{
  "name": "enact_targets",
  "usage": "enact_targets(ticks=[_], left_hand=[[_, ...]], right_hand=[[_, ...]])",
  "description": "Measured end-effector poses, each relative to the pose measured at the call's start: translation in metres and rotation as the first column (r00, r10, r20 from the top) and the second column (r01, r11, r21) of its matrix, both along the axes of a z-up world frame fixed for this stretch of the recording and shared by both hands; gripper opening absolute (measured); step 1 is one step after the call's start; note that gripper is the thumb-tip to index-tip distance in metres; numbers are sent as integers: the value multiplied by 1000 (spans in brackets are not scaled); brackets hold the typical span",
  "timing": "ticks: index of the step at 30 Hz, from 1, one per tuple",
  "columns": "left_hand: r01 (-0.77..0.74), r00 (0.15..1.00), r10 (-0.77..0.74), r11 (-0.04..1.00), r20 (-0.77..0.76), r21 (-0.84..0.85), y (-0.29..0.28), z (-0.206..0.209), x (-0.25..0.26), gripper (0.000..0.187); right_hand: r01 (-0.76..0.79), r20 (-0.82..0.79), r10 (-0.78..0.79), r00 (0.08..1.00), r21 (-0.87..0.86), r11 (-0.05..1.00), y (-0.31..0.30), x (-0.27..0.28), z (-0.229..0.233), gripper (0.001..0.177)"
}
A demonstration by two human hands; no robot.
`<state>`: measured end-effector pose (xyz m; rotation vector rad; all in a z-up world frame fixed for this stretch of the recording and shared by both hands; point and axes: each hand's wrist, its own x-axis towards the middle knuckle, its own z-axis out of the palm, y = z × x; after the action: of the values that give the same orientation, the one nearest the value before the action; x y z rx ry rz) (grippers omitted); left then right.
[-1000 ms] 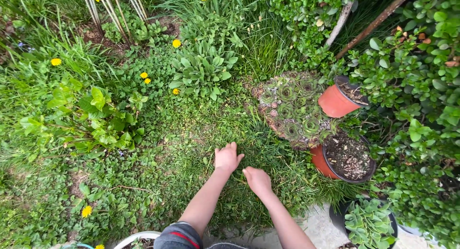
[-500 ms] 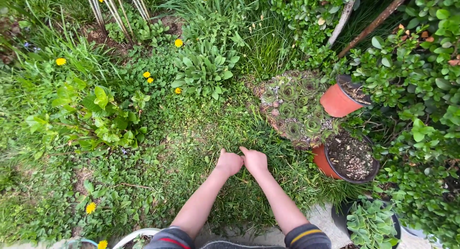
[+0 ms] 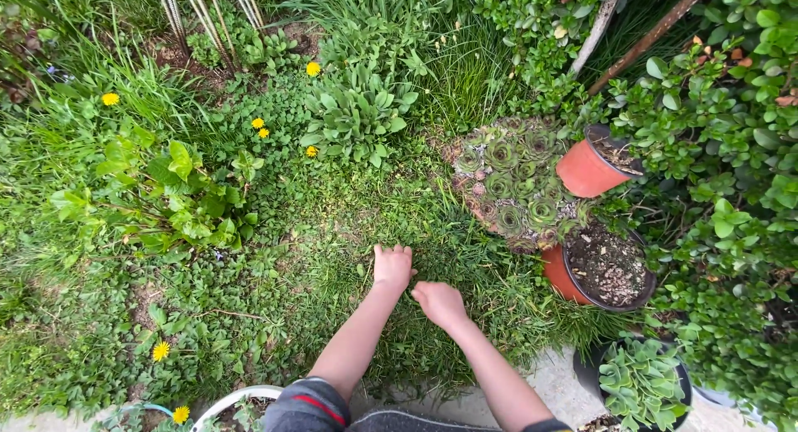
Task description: The person pulls weeds from a garden bed by hand, gathering them into a small pile. The hands repeatedly reach into the grass and foliage to remove unwanted plants.
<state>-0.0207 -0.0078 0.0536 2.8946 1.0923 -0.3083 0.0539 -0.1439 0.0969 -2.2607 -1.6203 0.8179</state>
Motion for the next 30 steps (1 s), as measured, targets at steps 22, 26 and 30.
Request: enact_targets(ticks=[22, 26, 30], left_hand=[[140, 975, -179, 954, -131, -265, -29, 13, -36, 28], [86, 995, -89, 993, -35, -79, -19, 15, -32, 33], [31, 996, -32, 999, -82, -15, -15, 16, -23, 53]], right_hand=[[-14, 354, 39, 934, -71, 997, 57, 18, -18, 48], [-44, 417, 42, 908, -4, 999, 64, 25, -74, 15], [-55, 354, 70, 933, -53, 997, 40, 25, -29, 20]])
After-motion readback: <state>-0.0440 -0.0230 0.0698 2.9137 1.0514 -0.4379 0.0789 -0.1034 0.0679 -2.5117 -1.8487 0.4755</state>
